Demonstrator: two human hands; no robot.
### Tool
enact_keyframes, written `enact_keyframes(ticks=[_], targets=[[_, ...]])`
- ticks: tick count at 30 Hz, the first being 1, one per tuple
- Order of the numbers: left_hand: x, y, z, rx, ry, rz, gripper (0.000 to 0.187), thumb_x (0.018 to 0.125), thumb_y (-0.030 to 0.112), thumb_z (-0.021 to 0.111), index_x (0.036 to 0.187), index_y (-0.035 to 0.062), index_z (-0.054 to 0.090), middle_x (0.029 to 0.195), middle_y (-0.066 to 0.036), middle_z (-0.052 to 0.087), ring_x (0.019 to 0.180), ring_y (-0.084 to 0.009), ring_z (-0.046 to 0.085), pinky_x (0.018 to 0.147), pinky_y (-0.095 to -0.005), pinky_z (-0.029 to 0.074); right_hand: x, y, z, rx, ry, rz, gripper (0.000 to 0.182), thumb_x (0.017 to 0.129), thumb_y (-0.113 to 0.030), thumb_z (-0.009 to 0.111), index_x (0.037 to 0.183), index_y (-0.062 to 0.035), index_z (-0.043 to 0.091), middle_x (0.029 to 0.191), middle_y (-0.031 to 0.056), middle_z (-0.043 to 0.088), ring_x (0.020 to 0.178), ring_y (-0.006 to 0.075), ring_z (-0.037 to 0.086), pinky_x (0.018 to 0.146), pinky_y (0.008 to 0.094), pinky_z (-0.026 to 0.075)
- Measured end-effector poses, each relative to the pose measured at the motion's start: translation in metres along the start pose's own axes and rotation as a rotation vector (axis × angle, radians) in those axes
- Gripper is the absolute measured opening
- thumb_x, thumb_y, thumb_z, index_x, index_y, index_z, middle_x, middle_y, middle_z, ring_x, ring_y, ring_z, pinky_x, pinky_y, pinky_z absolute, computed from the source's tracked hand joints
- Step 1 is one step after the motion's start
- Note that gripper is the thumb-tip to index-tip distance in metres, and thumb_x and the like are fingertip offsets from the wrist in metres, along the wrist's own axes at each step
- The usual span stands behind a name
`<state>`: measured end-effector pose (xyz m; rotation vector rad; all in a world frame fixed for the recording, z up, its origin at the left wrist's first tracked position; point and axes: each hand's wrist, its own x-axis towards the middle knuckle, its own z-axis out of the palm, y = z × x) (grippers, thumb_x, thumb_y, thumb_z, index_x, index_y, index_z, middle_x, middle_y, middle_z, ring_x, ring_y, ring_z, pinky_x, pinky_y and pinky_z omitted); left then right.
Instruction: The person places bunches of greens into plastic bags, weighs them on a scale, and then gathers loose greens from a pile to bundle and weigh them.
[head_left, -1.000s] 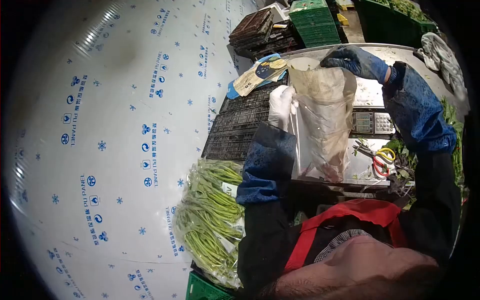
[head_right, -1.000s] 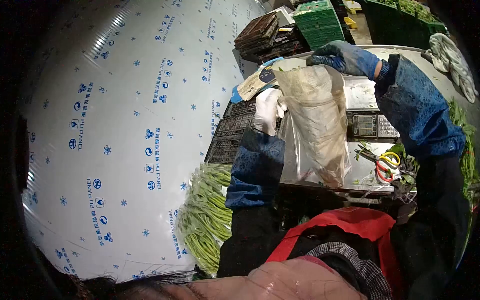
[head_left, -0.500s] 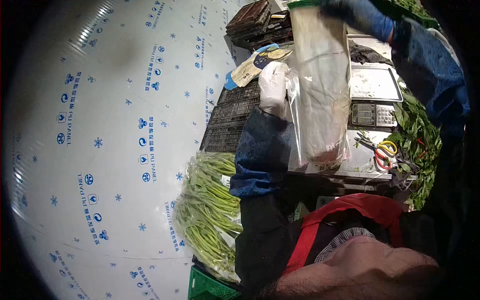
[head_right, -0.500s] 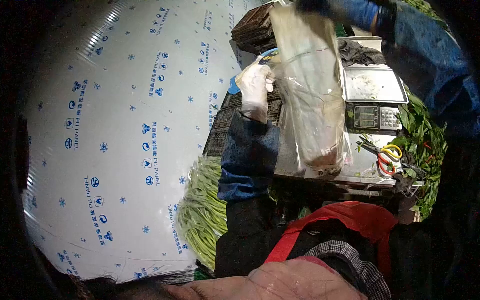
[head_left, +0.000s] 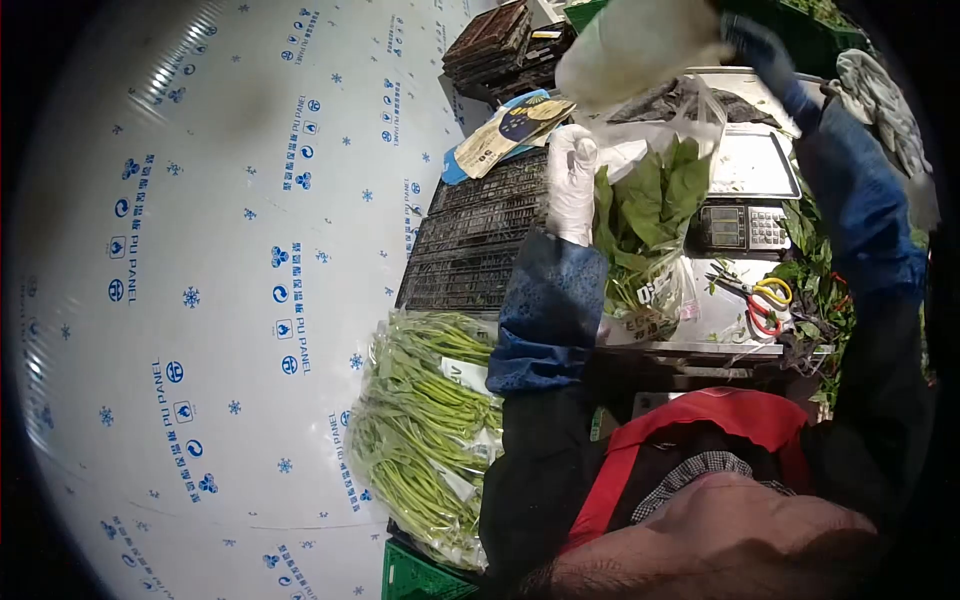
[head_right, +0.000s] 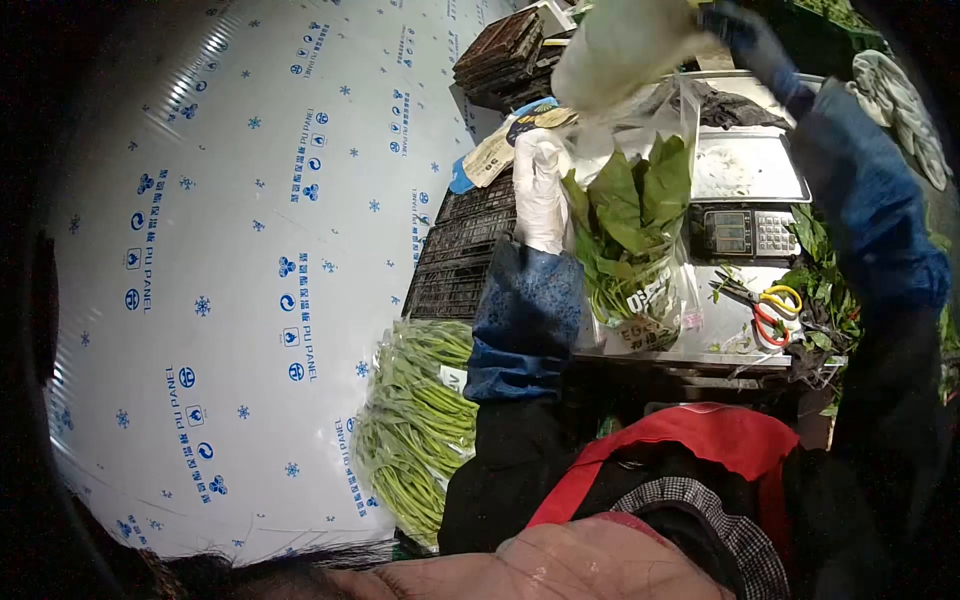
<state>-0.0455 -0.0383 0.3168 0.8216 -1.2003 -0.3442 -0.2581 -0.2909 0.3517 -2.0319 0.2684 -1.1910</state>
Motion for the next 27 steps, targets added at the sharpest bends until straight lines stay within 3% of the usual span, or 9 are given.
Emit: enact_keyframes(ticks=[3,8,10,13,16,20,22,23,27], targets=[[0.005,-0.009,0.0,-0.162,-0.058,0.044,0.045,0.077,0.033,0.067,0.103,0.0064,0.041,0.074,0.006,0.033,0.065,-0.0028,0.033,0.06,-0.0152,0.032,-0.094,0.103,0.067,0.11,0.06,0.308,0.015,0.081,-0.004,0.053,0.091,-0.0018,0.063,0.083,0.0073,0.064,0.078,0.016,0.058,0.077,0.029,0.046],[0.005,0.024,0.027,-0.272,-0.009,-0.082,0.058,0.071,0.016,0.074,0.115,0.0024,0.039,0.071,0.007,0.031,0.061,-0.0019,0.034,0.066,-0.0157,0.04,-0.082,0.102,0.041,0.066,-0.525,0.338,0.035,0.087,-0.002,0.045,0.122,-0.0035,0.045,0.126,0.0113,0.044,0.116,0.0211,0.043,0.098,0.0315,0.035],[0.006,0.023,0.033,-0.244,-0.01,-0.104,0.046,0.074,0.01,0.071,0.11,0.0025,0.043,0.072,0.006,0.04,0.061,-0.0035,0.04,0.065,-0.0176,0.042,-0.026,0.046,0.016,0.325,-0.373,0.21,0.031,0.087,-0.003,0.048,0.118,-0.0007,0.049,0.116,0.0125,0.053,0.107,0.0201,0.051,0.092,0.0304,0.041],[0.009,0.022,0.053,-0.255,0.044,-0.179,0.035,0.074,0.009,0.07,0.101,0.0032,0.047,0.076,0.002,0.051,0.063,-0.0043,0.046,0.061,-0.0183,0.043,0.025,-0.047,0.028,-0.116,-0.668,-0.099,0.024,0.087,-0.008,0.051,0.11,-0.0004,0.053,0.102,0.0122,0.059,0.091,0.0178,0.057,0.081,0.028,0.047],[0.013,0.015,0.061,-0.212,0.091,-0.145,0.02,0.074,0.008,0.07,0.082,0.0047,0.052,0.067,0.001,0.055,0.056,-0.0053,0.048,0.051,-0.019,0.039,0.022,-0.045,0.038,0.226,-0.53,0.025,0.02,0.084,-0.011,0.057,0.1,-0.0002,0.06,0.09,0.0082,0.063,0.081,0.0148,0.06,0.079,0.0264,0.048],[0.014,0.015,0.063,-0.193,0.03,-0.156,0.015,0.076,0.012,0.069,0.074,0.0051,0.055,0.065,0.003,0.052,0.058,-0.0062,0.047,0.054,-0.0197,0.037,0.015,-0.125,0.058,-0.216,-0.746,0.124,0.019,0.081,-0.017,0.062,0.086,0.0008,0.062,0.083,0.0123,0.063,0.077,0.0132,0.06,0.067,0.0297,0.049],[0.016,0.003,0.062,-0.159,0.006,-0.113,0.015,0.077,0.012,0.068,0.073,0.0047,0.055,0.063,0.002,0.053,0.056,-0.0061,0.047,0.052,-0.0202,0.037,-0.007,-0.122,0.069,-0.113,-0.495,-0.117,0.018,0.081,-0.018,0.061,0.082,0.0003,0.061,0.08,0.0133,0.061,0.074,0.0153,0.059,0.062,0.0312,0.047],[0.017,0.003,0.064,-0.123,-0.016,-0.072,0.015,0.078,0.013,0.067,0.072,0.0043,0.055,0.062,0.002,0.053,0.054,-0.006,0.047,0.05,-0.0208,0.037,-0.015,-0.134,0.067,-0.902,-0.292,-0.661,0.012,0.082,-0.012,0.058,0.084,-0.0005,0.057,0.079,0.0119,0.057,0.075,0.0179,0.058,0.062,0.03,0.047],[0.016,0.018,0.065,-0.04,-0.001,-0.211,0.023,0.082,0.017,0.063,0.063,0.0044,0.057,0.057,0.002,0.055,0.05,-0.0031,0.045,0.048,-0.0187,0.034,-0.032,-0.094,0.017,-0.052,-0.129,-0.294,0.015,0.083,-0.009,0.056,0.096,-0.0031,0.052,0.082,0.0088,0.055,0.081,0.0163,0.056,0.07,0.0293,0.049]])
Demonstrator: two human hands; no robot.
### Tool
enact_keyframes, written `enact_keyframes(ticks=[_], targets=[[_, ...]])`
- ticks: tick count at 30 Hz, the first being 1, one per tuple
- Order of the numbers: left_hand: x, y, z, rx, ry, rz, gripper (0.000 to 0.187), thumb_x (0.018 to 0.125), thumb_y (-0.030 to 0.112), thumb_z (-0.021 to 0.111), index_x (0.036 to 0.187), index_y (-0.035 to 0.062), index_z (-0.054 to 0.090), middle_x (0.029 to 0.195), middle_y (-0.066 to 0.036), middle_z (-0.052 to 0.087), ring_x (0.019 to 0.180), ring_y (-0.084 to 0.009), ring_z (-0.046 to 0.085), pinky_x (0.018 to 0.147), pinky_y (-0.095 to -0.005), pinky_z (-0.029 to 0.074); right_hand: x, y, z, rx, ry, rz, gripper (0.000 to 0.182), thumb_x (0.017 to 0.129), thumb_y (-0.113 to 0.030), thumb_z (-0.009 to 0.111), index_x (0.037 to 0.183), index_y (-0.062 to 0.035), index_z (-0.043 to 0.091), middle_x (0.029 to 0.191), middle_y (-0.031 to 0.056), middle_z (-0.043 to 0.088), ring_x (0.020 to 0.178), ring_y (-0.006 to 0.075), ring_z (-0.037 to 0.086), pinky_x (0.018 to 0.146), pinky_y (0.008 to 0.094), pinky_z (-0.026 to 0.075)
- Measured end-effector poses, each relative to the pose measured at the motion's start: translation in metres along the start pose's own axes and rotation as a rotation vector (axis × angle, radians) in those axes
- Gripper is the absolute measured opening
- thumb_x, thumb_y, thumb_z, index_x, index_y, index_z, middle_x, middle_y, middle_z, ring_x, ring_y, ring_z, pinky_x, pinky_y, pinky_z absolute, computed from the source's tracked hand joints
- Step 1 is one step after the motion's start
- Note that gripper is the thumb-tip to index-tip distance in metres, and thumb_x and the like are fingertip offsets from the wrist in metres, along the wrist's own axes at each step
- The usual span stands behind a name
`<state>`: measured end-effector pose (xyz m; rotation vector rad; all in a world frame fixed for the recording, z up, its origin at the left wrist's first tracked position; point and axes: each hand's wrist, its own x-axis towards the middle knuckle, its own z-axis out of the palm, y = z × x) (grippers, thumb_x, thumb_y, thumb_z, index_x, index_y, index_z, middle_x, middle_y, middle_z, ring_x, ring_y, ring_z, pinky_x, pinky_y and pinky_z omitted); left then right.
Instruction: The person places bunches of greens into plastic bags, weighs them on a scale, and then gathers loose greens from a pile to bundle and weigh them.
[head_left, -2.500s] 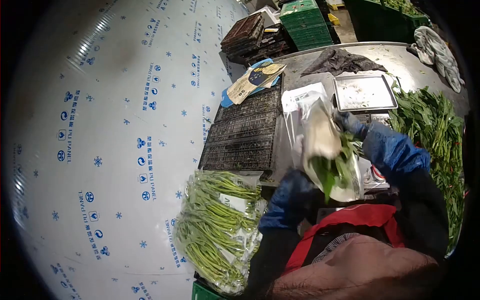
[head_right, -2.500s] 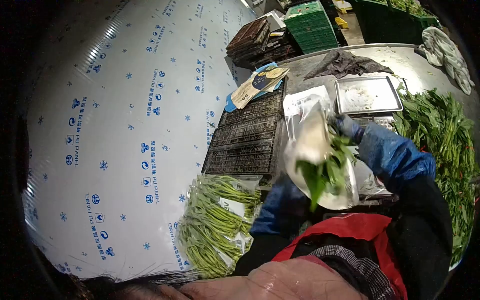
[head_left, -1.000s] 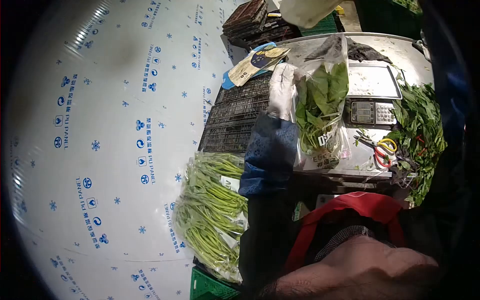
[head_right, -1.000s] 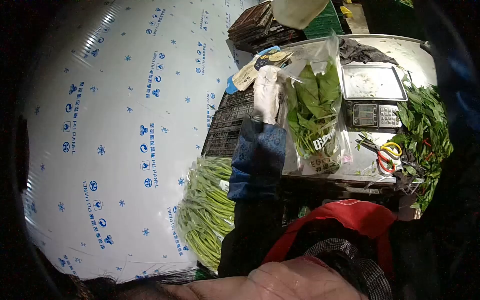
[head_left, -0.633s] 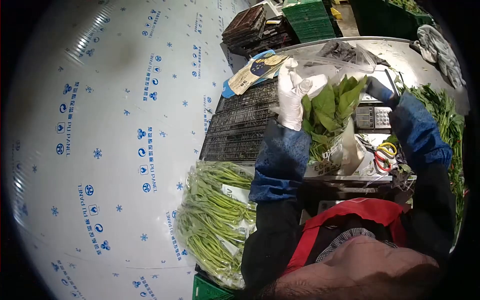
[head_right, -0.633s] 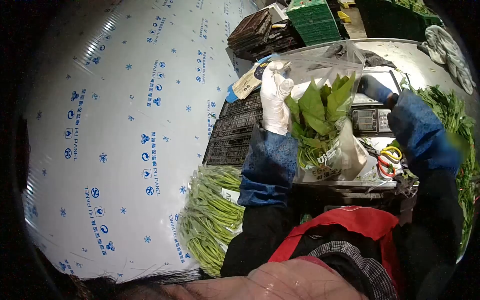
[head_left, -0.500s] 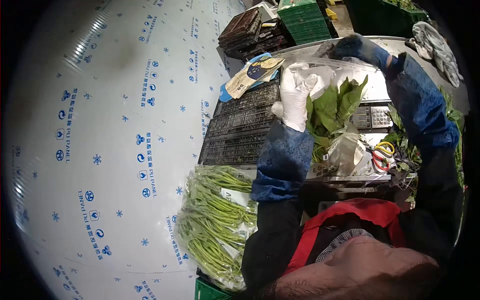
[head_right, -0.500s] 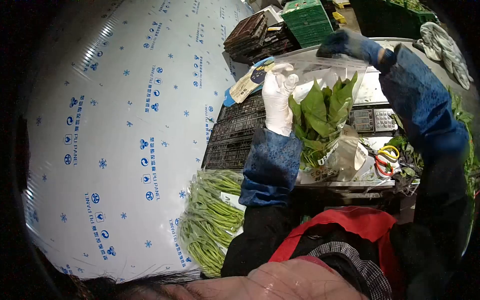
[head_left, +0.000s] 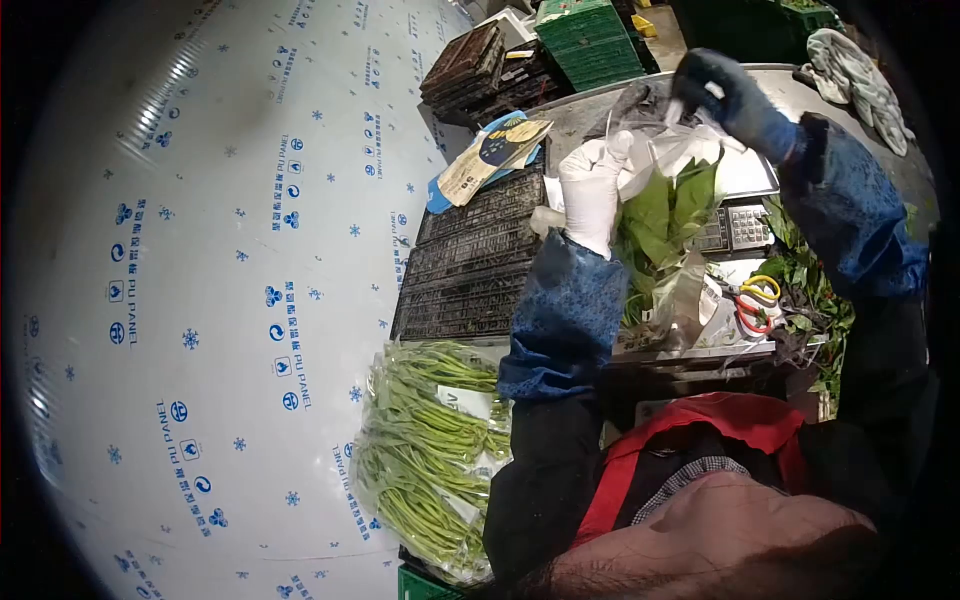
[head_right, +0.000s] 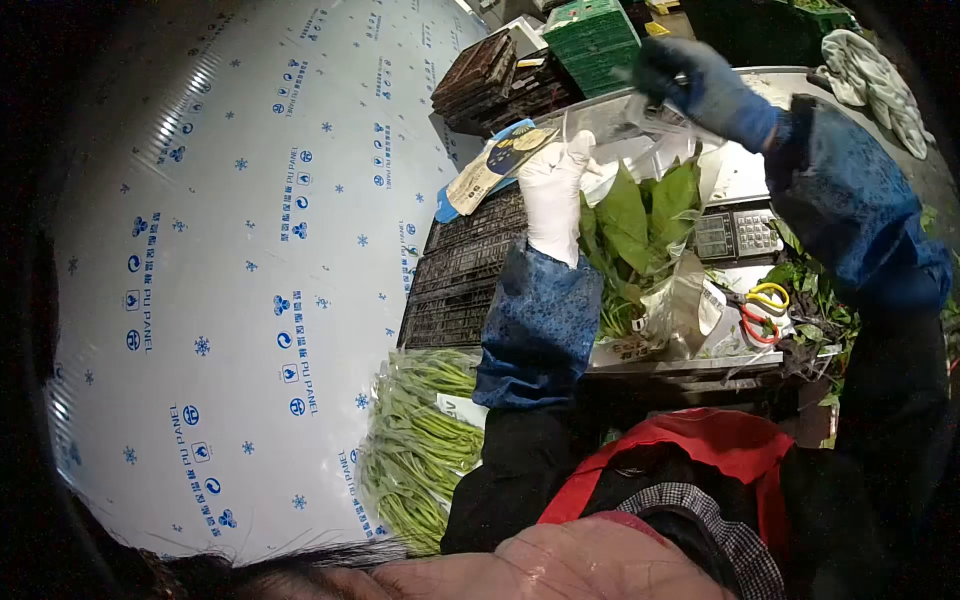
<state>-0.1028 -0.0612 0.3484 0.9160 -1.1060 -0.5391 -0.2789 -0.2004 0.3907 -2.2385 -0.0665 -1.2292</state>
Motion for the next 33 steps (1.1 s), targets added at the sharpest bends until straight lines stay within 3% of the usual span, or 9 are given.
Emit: enact_keyframes(ticks=[4,8,12,16,19,22,25,28,33], targets=[[-0.008,0.016,-0.015,-0.067,0.061,0.074,0.024,0.089,0.02,0.053,0.08,-0.0008,0.061,0.061,0.0,0.058,0.051,-0.0057,0.049,0.05,-0.0185,0.038,-0.102,0.059,-0.098,0.005,0.138,0.453,0.023,0.083,-0.011,0.057,0.103,-0.0036,0.05,0.094,0.0102,0.052,0.091,0.0182,0.052,0.078,0.0313,0.046],[-0.006,0.008,-0.041,-0.248,-0.01,0.085,0.034,0.094,0.022,0.039,0.105,-0.0078,0.053,0.088,-0.012,0.06,0.077,-0.0168,0.06,0.066,-0.0255,0.049,-0.181,0.094,-0.089,0.012,-0.312,0.742,0.031,0.082,-0.013,0.058,0.11,-0.0041,0.048,0.106,0.0117,0.049,0.1,0.0201,0.048,0.085,0.0333,0.042],[-0.01,0.014,-0.041,-0.178,0.071,0.097,0.037,0.094,0.024,0.038,0.104,-0.0088,0.053,0.088,-0.013,0.06,0.079,-0.0187,0.06,0.069,-0.0275,0.05,-0.189,0.09,-0.052,0.113,-0.518,0.717,0.038,0.082,-0.016,0.059,0.117,-0.0047,0.046,0.117,0.0131,0.045,0.11,0.022,0.044,0.092,0.0353,0.038],[-0.008,0.018,-0.042,-0.062,0.092,0.125,0.04,0.094,0.026,0.036,0.102,-0.0094,0.052,0.089,-0.015,0.06,0.082,-0.0214,0.06,0.072,-0.03,0.05,-0.137,0.11,-0.046,0.417,-0.24,0.606,0.046,0.082,-0.018,0.059,0.124,-0.0052,0.044,0.129,0.0145,0.042,0.12,0.0239,0.04,0.099,0.0373,0.034],[-0.007,0.021,-0.051,0.084,0.063,0.195,0.043,0.095,0.029,0.033,0.099,-0.0094,0.052,0.09,-0.018,0.059,0.085,-0.0243,0.06,0.075,-0.0324,0.05,-0.046,0.079,0.008,0.593,-0.068,0.488,0.039,0.084,-0.022,0.057,0.118,-0.0039,0.048,0.127,0.0136,0.044,0.118,0.0237,0.042,0.098,0.0384,0.035],[0.003,0.022,-0.074,0.099,0.123,0.208,0.035,0.093,0.023,0.038,0.093,-0.0071,0.054,0.089,-0.017,0.059,0.081,-0.0229,0.06,0.078,-0.0336,0.05,-0.009,0.109,0.049,0.932,-0.2,0.498,0.038,0.084,-0.024,0.058,0.114,-0.0029,0.05,0.107,0.0125,0.058,0.104,0.0234,0.054,0.089,0.0379,0.044],[0.034,0.026,-0.131,0.063,0.281,0.024,0.035,0.094,0.024,0.037,0.094,-0.006,0.055,0.089,-0.018,0.06,0.081,-0.0224,0.06,0.08,-0.033,0.048,0.036,0.135,0.095,0.882,0.139,0.568,0.032,0.082,-0.031,0.06,0.099,-0.0032,0.059,0.09,0.0073,0.062,0.077,0.0148,0.062,0.068,0.0282,0.052],[0.071,0.046,-0.179,0.149,0.332,0.037,0.04,0.094,0.029,0.034,0.094,-0.0033,0.057,0.089,-0.015,0.062,0.083,-0.0239,0.061,0.079,-0.0335,0.047,0.105,0.149,0.114,0.285,0.127,0.358,0.033,0.084,-0.032,0.058,0.089,0.0004,0.063,0.069,0.0033,0.059,0.062,0.0101,0.055,0.057,0.026,0.046],[0.067,0.124,-0.18,0.205,0.449,0.137,0.038,0.092,0.03,0.038,0.093,-0.0013,0.059,0.088,-0.013,0.063,0.08,-0.0231,0.061,0.077,-0.0323,0.046,0.15,0.077,0.11,0.381,0.117,0.21,0.034,0.085,-0.03,0.055,0.098,0.0008,0.059,0.077,0.0049,0.059,0.064,0.0106,0.054,0.057,0.025,0.046]])
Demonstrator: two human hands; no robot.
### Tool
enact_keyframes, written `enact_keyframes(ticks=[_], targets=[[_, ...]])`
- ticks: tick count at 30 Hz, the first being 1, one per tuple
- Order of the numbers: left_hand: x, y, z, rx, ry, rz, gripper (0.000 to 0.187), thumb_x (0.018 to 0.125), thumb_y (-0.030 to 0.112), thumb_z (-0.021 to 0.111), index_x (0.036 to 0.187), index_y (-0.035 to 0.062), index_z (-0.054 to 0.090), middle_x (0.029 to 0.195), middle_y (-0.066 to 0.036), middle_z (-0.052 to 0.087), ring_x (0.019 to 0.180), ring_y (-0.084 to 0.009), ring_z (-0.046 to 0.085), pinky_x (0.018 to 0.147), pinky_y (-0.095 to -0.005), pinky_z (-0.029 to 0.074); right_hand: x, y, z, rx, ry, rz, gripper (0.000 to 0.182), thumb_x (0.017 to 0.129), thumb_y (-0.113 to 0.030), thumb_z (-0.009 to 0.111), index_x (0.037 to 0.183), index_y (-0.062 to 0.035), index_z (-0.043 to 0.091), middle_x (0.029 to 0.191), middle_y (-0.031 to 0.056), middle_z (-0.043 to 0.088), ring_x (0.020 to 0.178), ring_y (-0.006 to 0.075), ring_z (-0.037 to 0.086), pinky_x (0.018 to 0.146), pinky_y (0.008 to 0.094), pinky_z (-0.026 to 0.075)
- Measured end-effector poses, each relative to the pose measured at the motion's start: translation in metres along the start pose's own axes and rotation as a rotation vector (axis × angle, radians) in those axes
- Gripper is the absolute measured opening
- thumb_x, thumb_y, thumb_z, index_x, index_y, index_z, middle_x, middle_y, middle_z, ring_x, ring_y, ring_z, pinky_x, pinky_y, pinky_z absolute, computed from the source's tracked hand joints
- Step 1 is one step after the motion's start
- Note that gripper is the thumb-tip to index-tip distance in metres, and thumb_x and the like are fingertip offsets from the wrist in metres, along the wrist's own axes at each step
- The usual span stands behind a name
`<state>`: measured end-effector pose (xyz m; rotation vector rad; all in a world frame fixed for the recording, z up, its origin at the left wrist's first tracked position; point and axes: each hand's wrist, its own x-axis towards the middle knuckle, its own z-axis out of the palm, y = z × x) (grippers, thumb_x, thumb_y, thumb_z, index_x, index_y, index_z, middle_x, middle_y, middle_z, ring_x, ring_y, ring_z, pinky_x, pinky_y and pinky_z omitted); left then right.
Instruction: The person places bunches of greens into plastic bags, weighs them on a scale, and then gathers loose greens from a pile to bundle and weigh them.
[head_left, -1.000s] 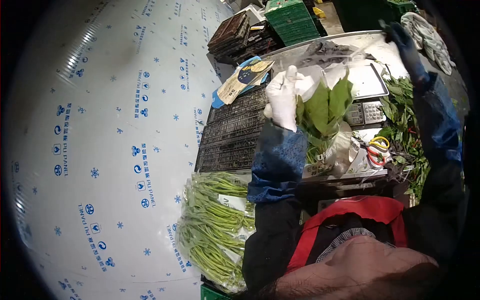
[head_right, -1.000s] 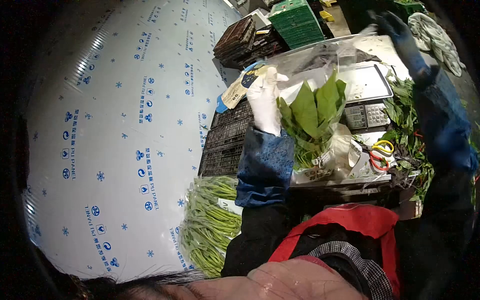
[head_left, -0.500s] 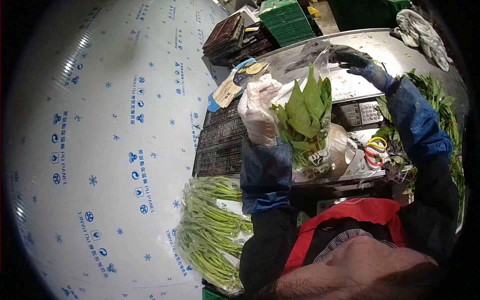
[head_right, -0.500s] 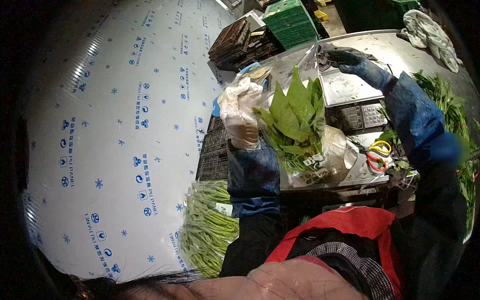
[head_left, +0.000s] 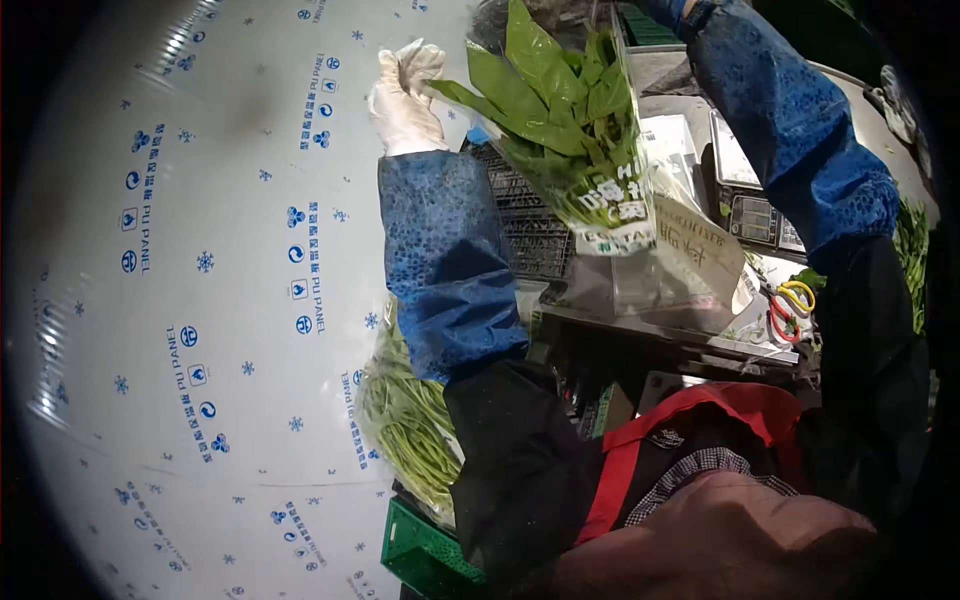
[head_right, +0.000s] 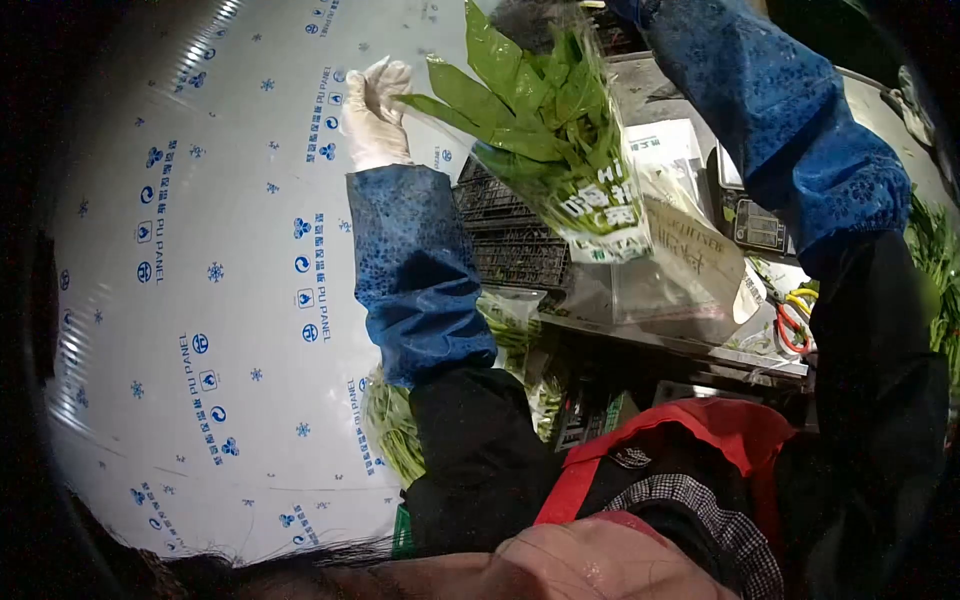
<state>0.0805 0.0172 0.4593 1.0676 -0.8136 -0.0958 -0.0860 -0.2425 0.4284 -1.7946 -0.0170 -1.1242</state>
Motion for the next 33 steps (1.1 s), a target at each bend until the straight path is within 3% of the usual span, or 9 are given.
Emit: enact_keyframes(ticks=[6,10,15,17,22,27,29,32,33], targets=[[-0.144,-0.015,-0.029,0.27,-0.193,-0.163,0.034,0.093,0.025,0.037,0.087,-0.0002,0.06,0.079,-0.011,0.063,0.075,-0.016,0.059,0.075,-0.0286,0.047,-0.133,0.005,-0.011,-0.091,-0.376,0.104,0.031,0.085,-0.029,0.056,0.095,0.0001,0.06,0.076,0.0053,0.06,0.063,0.0108,0.054,0.057,0.025,0.046],[-0.323,-0.105,-0.039,-0.253,-0.058,-1.07,0.03,0.088,0.026,0.05,0.091,-0.0018,0.061,0.084,-0.012,0.064,0.076,-0.0206,0.061,0.073,-0.0319,0.048,-0.276,0.046,-0.008,-0.108,-0.631,0.413,0.029,0.084,-0.028,0.057,0.093,-0.0004,0.061,0.075,0.0055,0.06,0.063,0.0109,0.055,0.056,0.025,0.046],[-0.497,-0.249,-0.067,-0.339,0.031,-1.411,0.028,0.085,0.031,0.054,0.088,0.0047,0.062,0.082,-0.006,0.065,0.073,-0.015,0.062,0.059,-0.0245,0.044,-0.408,0.113,-0.019,-0.234,-0.756,0.853,0.027,0.084,-0.027,0.058,0.09,-0.001,0.061,0.075,0.0058,0.06,0.062,0.0111,0.055,0.055,0.025,0.045],[-0.512,-0.277,-0.06,-0.142,0.135,-1.387,0.02,0.083,0.027,0.057,0.079,0.0065,0.058,0.07,-0.006,0.062,0.057,-0.0142,0.06,0.041,-0.0231,0.039,-0.435,0.133,-0.028,-0.301,-0.759,0.974,0.026,0.084,-0.026,0.058,0.089,-0.0012,0.061,0.074,0.0059,0.061,0.062,0.0112,0.055,0.055,0.025,0.045],[-0.491,-0.286,-0.054,0.06,0.166,-1.153,0.034,0.073,0.032,0.071,0.068,0.0075,0.048,0.058,-0.001,0.05,0.048,-0.0101,0.049,0.036,-0.0207,0.033,-0.455,0.152,-0.032,-0.348,-0.713,1.052,0.023,0.083,-0.025,0.059,0.087,-0.0018,0.062,0.074,0.0062,0.061,0.061,0.0114,0.056,0.054,0.025,0.045],[-0.483,-0.286,-0.06,0.237,-0.066,-1.132,0.041,0.075,0.028,0.07,0.1,-0.001,0.053,0.088,-0.005,0.06,0.076,-0.015,0.055,0.068,-0.0314,0.045,-0.443,0.156,-0.008,-0.288,-0.688,1.128,0.021,0.083,-0.024,0.06,0.085,-0.0024,0.062,0.073,0.0065,0.061,0.061,0.0115,0.056,0.054,0.0249,0.045],[-0.482,-0.318,-0.094,0.266,0.043,-0.906,0.055,0.073,0.028,0.072,0.113,-0.0001,0.047,0.104,-0.009,0.057,0.091,-0.0188,0.053,0.079,-0.0324,0.043,-0.406,0.131,0.002,-0.189,-0.665,1.181,0.021,0.082,-0.023,0.061,0.084,-0.0026,0.063,0.073,0.0066,0.061,0.061,0.0116,0.056,0.053,0.0249,0.045],[-0.404,-0.222,-0.085,0.74,-0.121,-0.291,0.084,0.07,0.036,0.073,0.134,0.0037,0.028,0.136,-0.013,0.032,0.124,-0.0239,0.029,0.099,-0.0357,0.031,-0.338,0.065,0.036,0.243,-0.603,0.852,0.016,0.079,-0.016,0.063,0.072,-0.0015,0.061,0.061,-0.0002,0.056,0.052,0.0056,0.047,0.048,0.0236,0.038],[-0.376,-0.201,-0.068,0.207,0.072,-0.645,0.087,0.069,0.039,0.072,0.135,0.0038,0.027,0.137,-0.012,0.03,0.126,-0.0235,0.026,0.1,-0.035,0.029,-0.321,0.063,0.05,0.206,-0.688,0.692,0.016,0.078,-0.015,0.064,0.073,-0.0009,0.061,0.062,-0.0002,0.056,0.052,0.0064,0.047,0.049,0.0241,0.039]])
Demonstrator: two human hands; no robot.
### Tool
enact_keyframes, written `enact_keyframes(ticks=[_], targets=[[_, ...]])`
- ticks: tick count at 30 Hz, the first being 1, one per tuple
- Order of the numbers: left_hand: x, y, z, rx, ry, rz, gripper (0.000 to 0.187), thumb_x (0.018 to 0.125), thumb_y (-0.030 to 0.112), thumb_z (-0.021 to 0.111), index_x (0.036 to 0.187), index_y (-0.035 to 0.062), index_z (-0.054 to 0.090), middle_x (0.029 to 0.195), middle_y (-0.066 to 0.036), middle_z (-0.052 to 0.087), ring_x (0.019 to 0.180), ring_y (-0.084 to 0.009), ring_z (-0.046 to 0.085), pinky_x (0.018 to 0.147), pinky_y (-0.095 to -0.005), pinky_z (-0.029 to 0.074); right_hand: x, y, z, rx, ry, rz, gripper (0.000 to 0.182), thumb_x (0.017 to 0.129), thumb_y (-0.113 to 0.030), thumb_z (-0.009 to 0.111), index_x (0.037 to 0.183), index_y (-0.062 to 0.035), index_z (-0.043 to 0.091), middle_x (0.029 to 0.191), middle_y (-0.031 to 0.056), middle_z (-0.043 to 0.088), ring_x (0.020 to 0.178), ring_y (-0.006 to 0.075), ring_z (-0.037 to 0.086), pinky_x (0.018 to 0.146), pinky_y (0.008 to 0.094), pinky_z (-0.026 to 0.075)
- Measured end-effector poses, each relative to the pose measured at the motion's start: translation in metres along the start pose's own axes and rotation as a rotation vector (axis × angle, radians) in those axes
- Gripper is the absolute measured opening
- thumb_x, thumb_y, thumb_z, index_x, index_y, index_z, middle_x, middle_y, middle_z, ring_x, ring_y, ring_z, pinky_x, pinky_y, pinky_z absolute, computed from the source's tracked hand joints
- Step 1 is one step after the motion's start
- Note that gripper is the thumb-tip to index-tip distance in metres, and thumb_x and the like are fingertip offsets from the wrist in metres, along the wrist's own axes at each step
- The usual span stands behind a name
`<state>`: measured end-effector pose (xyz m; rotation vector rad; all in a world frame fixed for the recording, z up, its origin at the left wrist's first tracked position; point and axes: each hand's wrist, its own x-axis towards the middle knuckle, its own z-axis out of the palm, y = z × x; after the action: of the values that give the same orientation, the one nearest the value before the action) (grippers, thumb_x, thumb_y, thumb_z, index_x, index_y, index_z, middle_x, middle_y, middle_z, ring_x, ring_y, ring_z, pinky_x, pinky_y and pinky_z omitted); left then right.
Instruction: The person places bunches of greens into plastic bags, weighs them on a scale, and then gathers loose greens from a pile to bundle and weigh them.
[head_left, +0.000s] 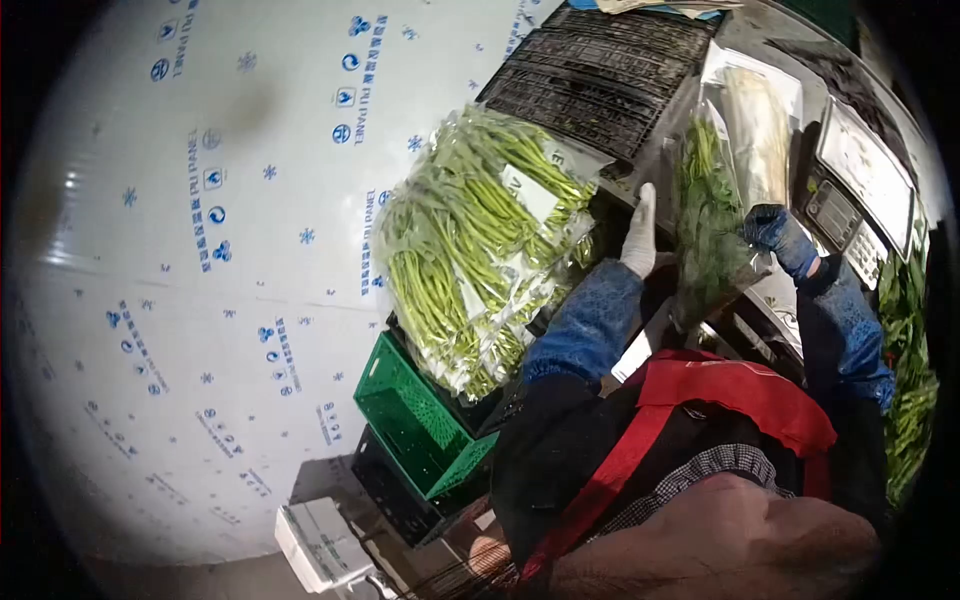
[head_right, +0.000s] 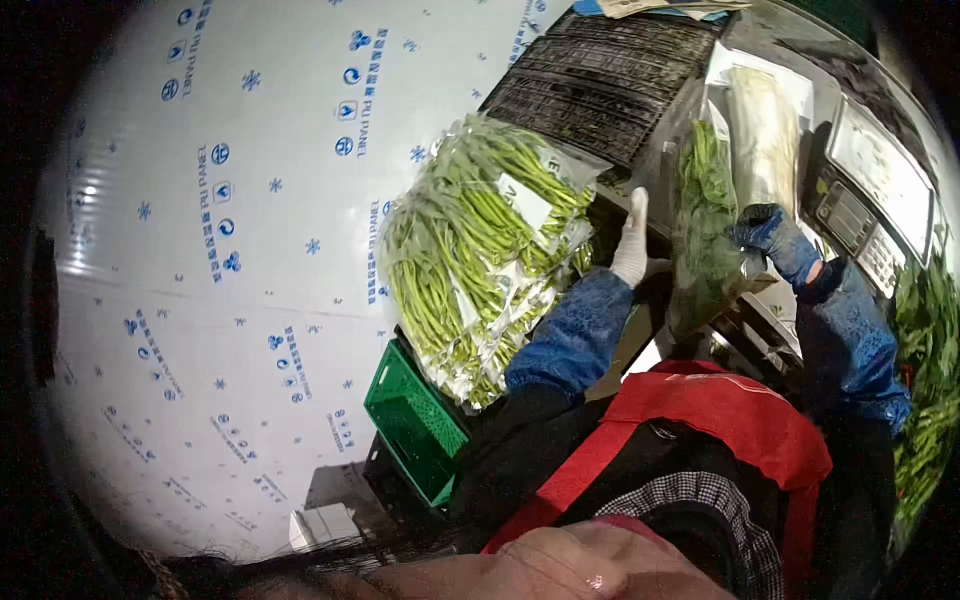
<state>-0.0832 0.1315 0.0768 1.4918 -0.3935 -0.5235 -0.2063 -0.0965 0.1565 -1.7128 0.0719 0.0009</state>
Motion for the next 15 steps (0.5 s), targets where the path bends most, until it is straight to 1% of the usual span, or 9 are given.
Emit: enact_keyframes(ticks=[1,2,4,6,9,11,13,14,15], targets=[[0.008,0.033,0.012,-0.576,0.173,-0.316,0.09,0.068,0.042,0.072,0.135,0.004,0.025,0.139,-0.011,0.028,0.127,-0.0231,0.024,0.102,-0.0343,0.027,0.012,-0.024,0.012,-0.023,-0.04,0.045,0.015,0.078,-0.015,0.064,0.073,-0.0008,0.061,0.065,0.0005,0.057,0.055,0.0069,0.049,0.051,0.0241,0.04],[0.02,0.03,0.017,0.145,0.001,0.198,0.084,0.066,0.037,0.07,0.131,0.0025,0.031,0.133,-0.015,0.032,0.124,-0.0279,0.029,0.1,-0.0359,0.028,0.022,-0.042,0.025,-0.049,-0.076,0.092,0.015,0.078,-0.015,0.064,0.073,-0.0007,0.061,0.068,0.0012,0.058,0.057,0.0074,0.05,0.052,0.024,0.042],[0.029,0.026,0.015,0.899,-0.144,0.673,0.078,0.063,0.033,0.067,0.127,0.0009,0.036,0.128,-0.019,0.037,0.12,-0.0326,0.034,0.098,-0.0376,0.029,0.045,-0.033,0.033,0.034,-0.191,-0.075,0.017,0.082,-0.015,0.058,0.088,-0.0003,0.061,0.083,0.0046,0.061,0.071,0.0088,0.054,0.06,0.0229,0.044],[0.032,0.026,0.006,0.685,-0.012,0.607,0.061,0.064,0.025,0.067,0.115,0.0017,0.044,0.113,-0.016,0.046,0.106,-0.0302,0.043,0.089,-0.0365,0.036,0.061,-0.047,0.037,0.216,-0.31,0.105,0.027,0.089,-0.018,0.046,0.107,-0.0012,0.056,0.1,0.0066,0.06,0.083,0.0119,0.055,0.073,0.0241,0.044],[0.04,0.03,0.003,0.344,0.129,0.519,0.036,0.065,0.013,0.067,0.097,0.0028,0.056,0.089,-0.012,0.058,0.086,-0.0266,0.057,0.074,-0.0348,0.046,0.057,-0.127,0.046,0.154,-0.188,-0.379,0.034,0.093,-0.023,0.039,0.117,-0.0021,0.05,0.108,0.0088,0.057,0.095,0.0154,0.053,0.086,0.0281,0.04],[0.041,0.074,-0.019,0.123,0.188,0.48,0.028,0.069,0.006,0.065,0.095,0.0008,0.057,0.088,-0.009,0.06,0.082,-0.0223,0.057,0.07,-0.0321,0.048,0.064,-0.133,0.022,0.146,0.118,-0.456,0.035,0.093,-0.025,0.039,0.117,-0.0025,0.051,0.11,0.0083,0.057,0.096,0.0157,0.052,0.086,0.0289,0.04],[0.045,0.131,-0.063,-0.067,0.396,0.398,0.022,0.073,-0.002,0.061,0.095,-0.0034,0.059,0.085,-0.007,0.061,0.071,-0.0197,0.058,0.066,-0.0289,0.049,0.063,-0.126,-0.001,0.111,0.251,-0.367,0.037,0.092,-0.028,0.042,0.118,-0.0034,0.051,0.111,0.0076,0.056,0.097,0.0158,0.051,0.089,0.0289,0.038],[0.035,0.166,-0.083,-0.193,0.278,0.376,0.023,0.072,-0.002,0.062,0.094,-0.0037,0.059,0.081,-0.008,0.062,0.065,-0.0196,0.057,0.064,-0.028,0.048,0.055,-0.119,-0.013,0.079,0.278,-0.317,0.037,0.091,-0.028,0.043,0.117,-0.0033,0.051,0.111,0.0073,0.056,0.097,0.0159,0.051,0.09,0.0287,0.037],[0.038,0.189,-0.107,-0.075,0.463,0.362,0.024,0.069,0.0,0.062,0.093,-0.0037,0.059,0.079,-0.01,0.061,0.064,-0.0194,0.057,0.062,-0.0281,0.048,0.054,-0.088,-0.027,0.135,0.317,-0.284,0.037,0.09,-0.028,0.046,0.117,-0.0035,0.051,0.11,0.0074,0.056,0.098,0.016,0.05,0.09,0.0283,0.036]])
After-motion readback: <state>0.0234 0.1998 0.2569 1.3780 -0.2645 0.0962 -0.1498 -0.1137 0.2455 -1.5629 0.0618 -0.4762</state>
